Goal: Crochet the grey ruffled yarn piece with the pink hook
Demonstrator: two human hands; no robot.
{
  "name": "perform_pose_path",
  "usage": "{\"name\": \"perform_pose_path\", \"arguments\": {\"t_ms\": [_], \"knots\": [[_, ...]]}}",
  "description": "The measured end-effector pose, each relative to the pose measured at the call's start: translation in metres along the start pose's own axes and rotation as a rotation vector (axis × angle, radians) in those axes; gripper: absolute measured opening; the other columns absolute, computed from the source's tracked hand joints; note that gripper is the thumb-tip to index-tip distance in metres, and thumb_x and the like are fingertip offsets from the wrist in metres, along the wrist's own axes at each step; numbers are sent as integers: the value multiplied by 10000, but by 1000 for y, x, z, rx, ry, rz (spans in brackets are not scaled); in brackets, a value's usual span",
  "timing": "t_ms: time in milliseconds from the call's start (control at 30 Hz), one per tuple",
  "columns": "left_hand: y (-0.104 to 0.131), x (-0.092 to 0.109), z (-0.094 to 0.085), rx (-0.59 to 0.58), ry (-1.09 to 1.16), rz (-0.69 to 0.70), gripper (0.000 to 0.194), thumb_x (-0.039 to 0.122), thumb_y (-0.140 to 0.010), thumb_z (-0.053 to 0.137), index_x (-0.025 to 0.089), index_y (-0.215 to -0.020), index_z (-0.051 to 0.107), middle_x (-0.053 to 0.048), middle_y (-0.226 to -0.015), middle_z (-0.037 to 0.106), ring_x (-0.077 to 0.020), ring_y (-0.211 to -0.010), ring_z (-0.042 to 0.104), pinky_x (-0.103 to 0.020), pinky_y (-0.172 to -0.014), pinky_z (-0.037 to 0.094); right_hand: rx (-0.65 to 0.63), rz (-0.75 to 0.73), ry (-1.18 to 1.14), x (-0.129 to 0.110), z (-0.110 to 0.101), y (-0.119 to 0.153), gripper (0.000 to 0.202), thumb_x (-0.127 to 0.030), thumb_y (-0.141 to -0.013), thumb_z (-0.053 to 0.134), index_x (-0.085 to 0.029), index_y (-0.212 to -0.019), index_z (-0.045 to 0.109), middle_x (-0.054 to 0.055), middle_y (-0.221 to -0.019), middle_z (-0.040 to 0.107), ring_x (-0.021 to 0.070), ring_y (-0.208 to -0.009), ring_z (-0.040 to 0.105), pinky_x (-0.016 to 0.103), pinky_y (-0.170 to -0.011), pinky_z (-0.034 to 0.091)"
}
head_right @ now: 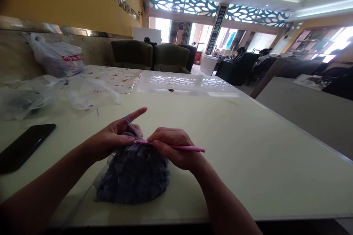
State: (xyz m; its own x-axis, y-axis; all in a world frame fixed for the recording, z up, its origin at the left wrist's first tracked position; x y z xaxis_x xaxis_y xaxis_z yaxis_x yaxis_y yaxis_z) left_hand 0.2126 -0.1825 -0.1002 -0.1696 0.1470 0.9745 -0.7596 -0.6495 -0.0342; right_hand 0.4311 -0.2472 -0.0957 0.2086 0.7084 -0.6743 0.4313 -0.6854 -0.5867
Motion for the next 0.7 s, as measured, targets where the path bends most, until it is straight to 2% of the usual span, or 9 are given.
{"name": "perform_pose_path", "arguments": {"t_ms": [133,300,400,500,567,700], "knots": [[0,4,1,99,-65,4,780,142,-755,735,273,-1466,440,-19,-896,682,-142,-822,600,-241,-748,436,-36,6,81,-4,-3,-1,189,-163,-968,496,-149,-966,685,43,-828,663,120,-706,604,247,-628,471],[-1,6,6,221,-219,72,755,156,-764,725,273,-1458,452,-11,-908,668,-154,-854,604,-266,-791,449,-7,-55,295,-7,4,-3,195,-153,-973,459,-140,-932,649,34,-805,631,109,-681,578,233,-620,452],[-1,4,13,339,-345,150,752,161,-773,727,261,-1463,446,-4,-897,665,-160,-874,608,-282,-840,455,94,-138,629,-4,18,-3,215,-150,-960,462,-152,-802,607,5,-707,570,99,-583,484,236,-553,371],[0,-1,21,399,-279,144,786,154,-778,736,284,-1481,409,14,-890,666,-149,-878,619,-284,-882,456,249,-228,931,1,35,0,290,-125,-929,496,-174,-644,504,-22,-603,451,102,-514,328,270,-514,261],[0,-7,25,364,-98,86,815,147,-776,746,296,-1490,383,20,-893,665,-138,-886,627,-264,-875,461,317,-235,1012,3,43,3,297,-104,-909,508,-183,-625,467,-21,-594,423,112,-518,293,292,-524,232],[0,-11,26,155,271,-92,844,113,-759,755,233,-1497,364,3,-870,668,-113,-812,636,-224,-818,478,368,-309,959,6,45,8,225,-129,-924,545,-187,-712,499,-22,-606,454,116,-535,356,287,-539,270]]}}
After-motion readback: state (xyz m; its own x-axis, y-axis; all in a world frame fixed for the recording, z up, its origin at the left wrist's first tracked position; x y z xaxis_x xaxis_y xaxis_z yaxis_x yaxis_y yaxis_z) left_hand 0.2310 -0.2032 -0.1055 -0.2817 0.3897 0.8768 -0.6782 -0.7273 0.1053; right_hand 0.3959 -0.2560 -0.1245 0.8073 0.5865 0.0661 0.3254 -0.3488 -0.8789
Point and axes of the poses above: each hand's wrist, its own y-axis away from the middle knuckle, its own z-axis out of the palm, x = y × z, the point moved 1 cm from there along -y, towards the middle knuckle
